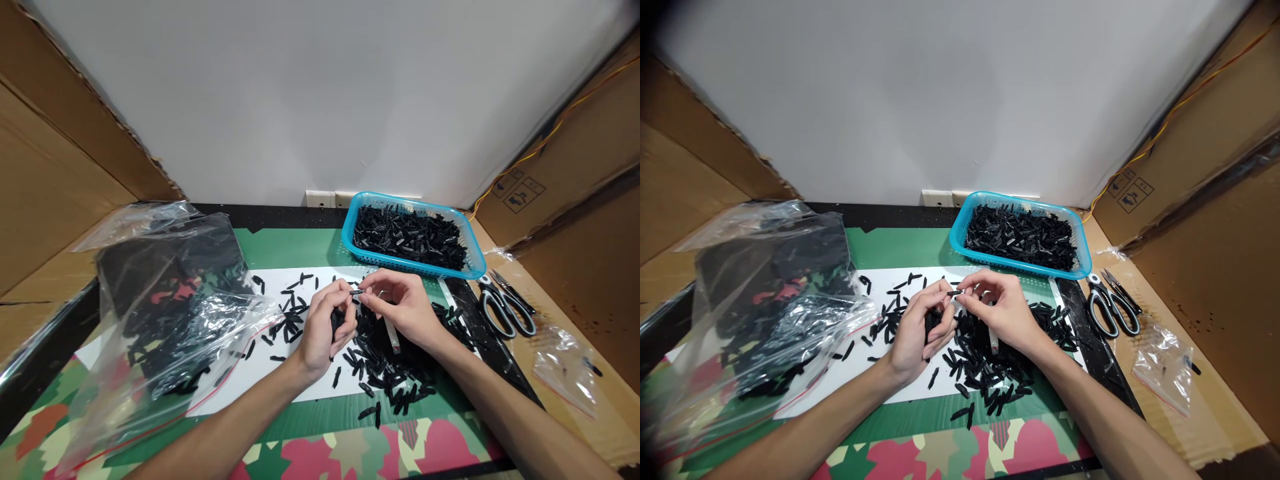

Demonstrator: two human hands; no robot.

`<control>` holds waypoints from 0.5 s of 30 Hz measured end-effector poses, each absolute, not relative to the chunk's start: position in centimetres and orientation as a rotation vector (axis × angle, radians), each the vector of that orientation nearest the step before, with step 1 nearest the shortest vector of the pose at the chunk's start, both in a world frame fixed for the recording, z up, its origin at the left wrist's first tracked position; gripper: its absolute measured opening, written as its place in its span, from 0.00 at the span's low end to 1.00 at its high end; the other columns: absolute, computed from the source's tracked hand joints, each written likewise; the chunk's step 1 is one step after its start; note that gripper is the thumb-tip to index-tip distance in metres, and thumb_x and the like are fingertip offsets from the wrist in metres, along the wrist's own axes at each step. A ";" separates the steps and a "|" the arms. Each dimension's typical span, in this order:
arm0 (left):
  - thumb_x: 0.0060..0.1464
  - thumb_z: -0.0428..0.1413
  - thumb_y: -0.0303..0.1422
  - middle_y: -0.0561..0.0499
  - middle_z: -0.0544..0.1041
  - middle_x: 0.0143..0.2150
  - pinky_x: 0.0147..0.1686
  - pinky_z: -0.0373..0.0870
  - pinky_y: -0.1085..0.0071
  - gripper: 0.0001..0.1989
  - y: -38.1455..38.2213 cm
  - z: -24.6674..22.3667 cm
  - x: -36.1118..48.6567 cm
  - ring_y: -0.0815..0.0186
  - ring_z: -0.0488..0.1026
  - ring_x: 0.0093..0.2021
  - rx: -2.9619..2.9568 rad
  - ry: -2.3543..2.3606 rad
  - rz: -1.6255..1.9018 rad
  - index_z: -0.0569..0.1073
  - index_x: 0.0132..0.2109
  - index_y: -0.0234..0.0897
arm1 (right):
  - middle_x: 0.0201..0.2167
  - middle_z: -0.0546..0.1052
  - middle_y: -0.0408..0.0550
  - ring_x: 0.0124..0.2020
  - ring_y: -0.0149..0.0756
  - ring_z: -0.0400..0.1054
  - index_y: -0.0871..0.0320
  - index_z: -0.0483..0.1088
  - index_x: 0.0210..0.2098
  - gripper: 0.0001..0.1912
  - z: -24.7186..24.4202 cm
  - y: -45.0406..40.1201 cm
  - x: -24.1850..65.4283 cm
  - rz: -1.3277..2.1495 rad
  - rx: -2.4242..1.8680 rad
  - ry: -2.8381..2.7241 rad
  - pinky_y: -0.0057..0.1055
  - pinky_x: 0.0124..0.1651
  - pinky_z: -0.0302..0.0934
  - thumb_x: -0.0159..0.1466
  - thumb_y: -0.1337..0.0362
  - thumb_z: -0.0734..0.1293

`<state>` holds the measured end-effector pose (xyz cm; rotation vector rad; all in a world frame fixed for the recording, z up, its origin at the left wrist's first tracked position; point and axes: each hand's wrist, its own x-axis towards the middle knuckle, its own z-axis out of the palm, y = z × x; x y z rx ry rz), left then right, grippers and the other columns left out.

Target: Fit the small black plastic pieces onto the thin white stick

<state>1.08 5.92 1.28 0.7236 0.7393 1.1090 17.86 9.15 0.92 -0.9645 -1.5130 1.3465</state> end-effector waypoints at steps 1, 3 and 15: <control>0.65 0.51 0.36 0.63 0.58 0.14 0.10 0.42 0.81 0.11 5.9 1.2 1.1 0.76 0.43 0.10 0.726 0.738 1.108 0.63 0.33 0.40 | 0.36 0.80 0.47 0.30 0.31 0.69 0.57 0.80 0.39 0.13 0.9 9.2 17.9 1.350 -0.965 -1.512 0.27 0.29 0.64 0.61 0.55 0.78; 0.65 0.51 0.36 0.64 0.58 0.14 0.10 0.43 0.81 0.11 5.9 1.1 1.0 0.76 0.43 0.10 0.729 0.733 1.107 0.63 0.33 0.41 | 0.35 0.80 0.46 0.28 0.30 0.68 0.57 0.80 0.39 0.13 0.9 9.2 17.9 1.347 -0.967 -1.510 0.27 0.28 0.63 0.61 0.56 0.78; 0.66 0.50 0.35 0.63 0.58 0.13 0.10 0.43 0.81 0.11 6.0 1.0 1.0 0.75 0.43 0.09 0.728 0.744 1.098 0.63 0.33 0.41 | 0.33 0.79 0.44 0.25 0.28 0.64 0.57 0.79 0.37 0.11 0.8 9.3 17.8 1.353 -0.949 -1.503 0.26 0.27 0.59 0.61 0.56 0.78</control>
